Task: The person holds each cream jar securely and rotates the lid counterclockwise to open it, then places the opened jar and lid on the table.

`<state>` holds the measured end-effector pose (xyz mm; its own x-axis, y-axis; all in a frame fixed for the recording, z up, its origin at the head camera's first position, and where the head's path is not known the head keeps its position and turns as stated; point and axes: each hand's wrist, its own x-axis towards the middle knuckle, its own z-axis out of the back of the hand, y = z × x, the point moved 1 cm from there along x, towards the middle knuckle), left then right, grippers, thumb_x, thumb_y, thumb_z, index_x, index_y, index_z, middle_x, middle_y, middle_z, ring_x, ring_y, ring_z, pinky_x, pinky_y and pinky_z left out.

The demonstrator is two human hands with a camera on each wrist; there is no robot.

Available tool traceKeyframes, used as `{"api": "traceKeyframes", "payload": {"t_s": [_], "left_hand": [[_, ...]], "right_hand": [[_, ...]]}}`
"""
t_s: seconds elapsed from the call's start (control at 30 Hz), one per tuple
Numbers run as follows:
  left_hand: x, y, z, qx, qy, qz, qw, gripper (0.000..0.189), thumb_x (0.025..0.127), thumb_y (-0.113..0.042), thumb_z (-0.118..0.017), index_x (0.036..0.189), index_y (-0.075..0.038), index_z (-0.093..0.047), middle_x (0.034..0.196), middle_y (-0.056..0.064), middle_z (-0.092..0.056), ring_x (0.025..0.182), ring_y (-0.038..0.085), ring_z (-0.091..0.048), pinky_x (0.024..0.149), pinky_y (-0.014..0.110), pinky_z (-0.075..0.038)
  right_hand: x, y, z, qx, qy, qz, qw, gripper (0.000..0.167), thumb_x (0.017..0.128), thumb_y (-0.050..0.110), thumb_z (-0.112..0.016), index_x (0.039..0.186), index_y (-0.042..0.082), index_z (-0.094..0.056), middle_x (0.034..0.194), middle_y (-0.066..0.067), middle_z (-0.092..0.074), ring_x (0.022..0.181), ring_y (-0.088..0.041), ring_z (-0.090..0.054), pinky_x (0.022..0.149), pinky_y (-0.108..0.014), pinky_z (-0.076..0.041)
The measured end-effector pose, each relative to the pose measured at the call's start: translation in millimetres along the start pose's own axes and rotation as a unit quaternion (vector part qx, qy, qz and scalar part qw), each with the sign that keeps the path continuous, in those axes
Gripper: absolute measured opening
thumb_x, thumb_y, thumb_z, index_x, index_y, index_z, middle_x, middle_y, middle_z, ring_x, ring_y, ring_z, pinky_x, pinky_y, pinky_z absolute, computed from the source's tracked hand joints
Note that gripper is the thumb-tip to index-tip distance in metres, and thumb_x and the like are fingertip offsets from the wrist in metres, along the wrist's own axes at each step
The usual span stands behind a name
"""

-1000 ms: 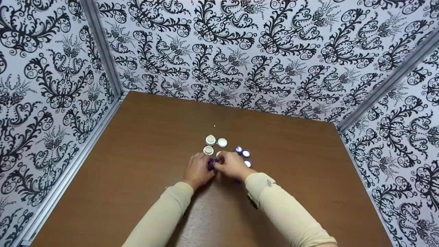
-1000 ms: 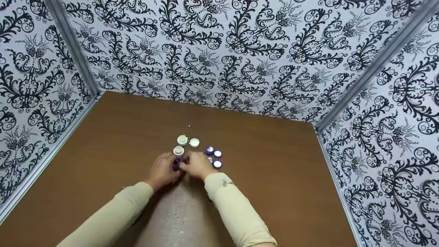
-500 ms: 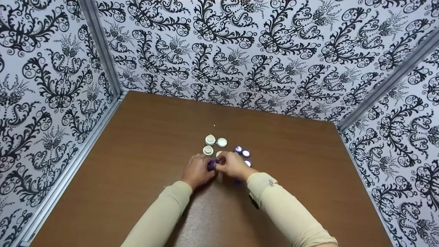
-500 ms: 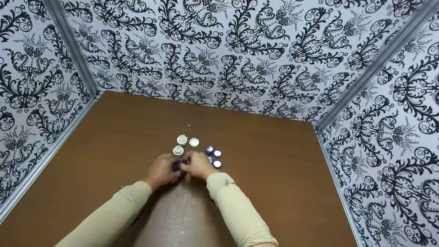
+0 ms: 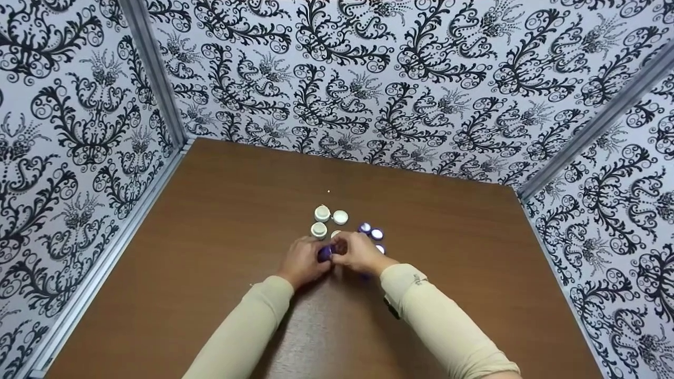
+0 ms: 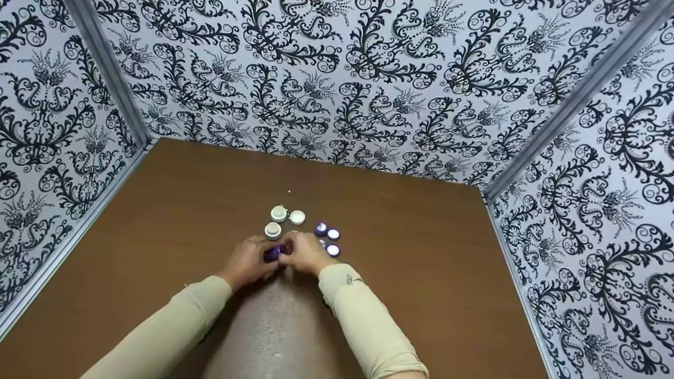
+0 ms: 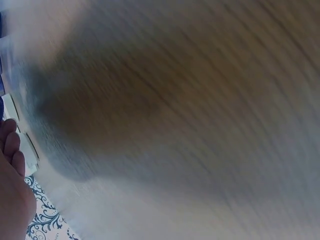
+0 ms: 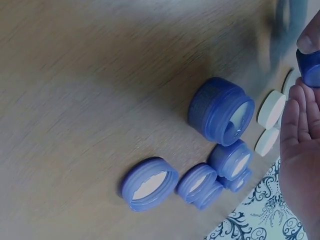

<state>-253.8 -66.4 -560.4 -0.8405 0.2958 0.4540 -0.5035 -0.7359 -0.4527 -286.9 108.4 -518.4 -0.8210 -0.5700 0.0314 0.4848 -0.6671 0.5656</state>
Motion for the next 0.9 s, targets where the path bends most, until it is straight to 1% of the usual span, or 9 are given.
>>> {"api": "traceKeyframes", "payload": {"t_s": [0.17, 0.27, 0.33, 0.47, 0.53, 0.63, 0.7, 0.77, 0.9], "left_hand": [[0.9, -1.5, 2.3, 0.012, -0.005, -0.001, 0.9999, 0.026, 0.071, -0.024, -0.080, 0.092, -0.008, -0.076, 0.089, 0.006, -0.071, 0.085, 0.027, -0.066, 0.084, 0.043, -0.050], [0.5, -2.0, 3.2, 0.027, -0.002, -0.003, 0.9996, 0.028, 0.072, -0.026, -0.082, 0.092, -0.008, -0.075, 0.090, 0.005, -0.071, 0.086, 0.027, -0.065, 0.084, 0.043, -0.049], [0.1, -2.4, 4.0, 0.036, 0.002, -0.001, 0.9994, 0.030, 0.073, -0.027, -0.083, 0.094, -0.008, -0.075, 0.093, 0.005, -0.070, 0.088, 0.027, -0.064, 0.085, 0.042, -0.049], [-0.3, -3.4, 5.4, 0.045, 0.003, 0.004, 0.9990, 0.034, 0.073, -0.028, -0.084, 0.098, -0.008, -0.075, 0.097, 0.005, -0.070, 0.092, 0.028, -0.063, 0.086, 0.042, -0.049], [-0.2, -3.8, 5.5, 0.051, 0.001, -0.004, 0.9987, 0.034, 0.073, -0.027, -0.083, 0.098, -0.007, -0.074, 0.097, 0.006, -0.069, 0.093, 0.029, -0.063, 0.086, 0.042, -0.048], [0.1, -4.0, 5.4, 0.062, -0.002, -0.017, 0.9979, 0.033, 0.072, -0.027, -0.082, 0.096, -0.006, -0.073, 0.096, 0.006, -0.069, 0.092, 0.029, -0.062, 0.087, 0.042, -0.047], [0.3, -3.6, 5.0, 0.066, -0.004, -0.027, 0.9975, 0.033, 0.072, -0.026, -0.081, 0.095, -0.006, -0.072, 0.095, 0.006, -0.069, 0.091, 0.029, -0.062, 0.088, 0.043, -0.047], [0.1, -3.2, 4.6, 0.062, -0.005, -0.028, 0.9977, 0.032, 0.071, -0.025, -0.081, 0.094, -0.005, -0.072, 0.094, 0.007, -0.069, 0.091, 0.029, -0.062, 0.089, 0.043, -0.047], [0.2, -1.5, 3.2, 0.043, 0.001, -0.017, 0.9989, 0.037, 0.071, -0.025, -0.080, 0.102, -0.006, -0.075, 0.099, 0.007, -0.070, 0.094, 0.029, -0.063, 0.089, 0.043, -0.047]], "right_hand": [[-0.1, 1.3, 1.3, 0.015, 0.000, 0.008, 0.9999, 0.030, 0.080, 0.010, -0.076, 0.108, 0.006, -0.068, 0.092, -0.003, -0.068, 0.083, -0.017, -0.064, 0.076, -0.034, -0.052], [-0.4, 1.2, 1.7, 0.040, -0.006, 0.007, 0.9992, 0.032, 0.082, 0.009, -0.072, 0.112, 0.000, -0.066, 0.095, -0.006, -0.069, 0.087, -0.019, -0.066, 0.079, -0.034, -0.053], [-0.4, 0.9, 1.9, 0.044, -0.014, 0.002, 0.9989, 0.030, 0.084, 0.011, -0.069, 0.111, -0.001, -0.067, 0.095, -0.007, -0.070, 0.087, -0.019, -0.066, 0.079, -0.035, -0.053], [0.5, 0.1, 1.7, 0.010, -0.023, -0.008, 0.9997, 0.023, 0.088, 0.019, -0.065, 0.103, 0.003, -0.071, 0.091, -0.002, -0.070, 0.083, -0.017, -0.065, 0.077, -0.035, -0.052], [0.4, 0.0, 1.4, -0.007, -0.018, -0.014, 0.9997, 0.020, 0.091, 0.024, -0.064, 0.098, 0.007, -0.073, 0.087, 0.001, -0.069, 0.080, -0.015, -0.062, 0.075, -0.034, -0.051], [0.6, -0.5, 0.5, -0.021, -0.011, -0.018, 0.9996, 0.021, 0.093, 0.029, -0.064, 0.092, 0.011, -0.073, 0.082, 0.004, -0.067, 0.077, -0.014, -0.059, 0.072, -0.034, -0.049], [0.6, -0.9, 0.2, -0.020, -0.007, -0.021, 0.9995, 0.021, 0.093, 0.031, -0.065, 0.091, 0.012, -0.072, 0.081, 0.005, -0.065, 0.076, -0.014, -0.058, 0.071, -0.034, -0.049], [0.7, -1.7, -0.4, -0.017, -0.007, -0.017, 0.9997, 0.019, 0.092, 0.030, -0.067, 0.092, 0.012, -0.072, 0.081, 0.005, -0.065, 0.076, -0.013, -0.058, 0.071, -0.033, -0.049], [0.5, -3.1, -1.1, -0.001, -0.006, 0.003, 1.0000, 0.019, 0.085, 0.022, -0.073, 0.098, 0.010, -0.070, 0.085, 0.004, -0.066, 0.079, -0.012, -0.062, 0.073, -0.032, -0.051]]}}
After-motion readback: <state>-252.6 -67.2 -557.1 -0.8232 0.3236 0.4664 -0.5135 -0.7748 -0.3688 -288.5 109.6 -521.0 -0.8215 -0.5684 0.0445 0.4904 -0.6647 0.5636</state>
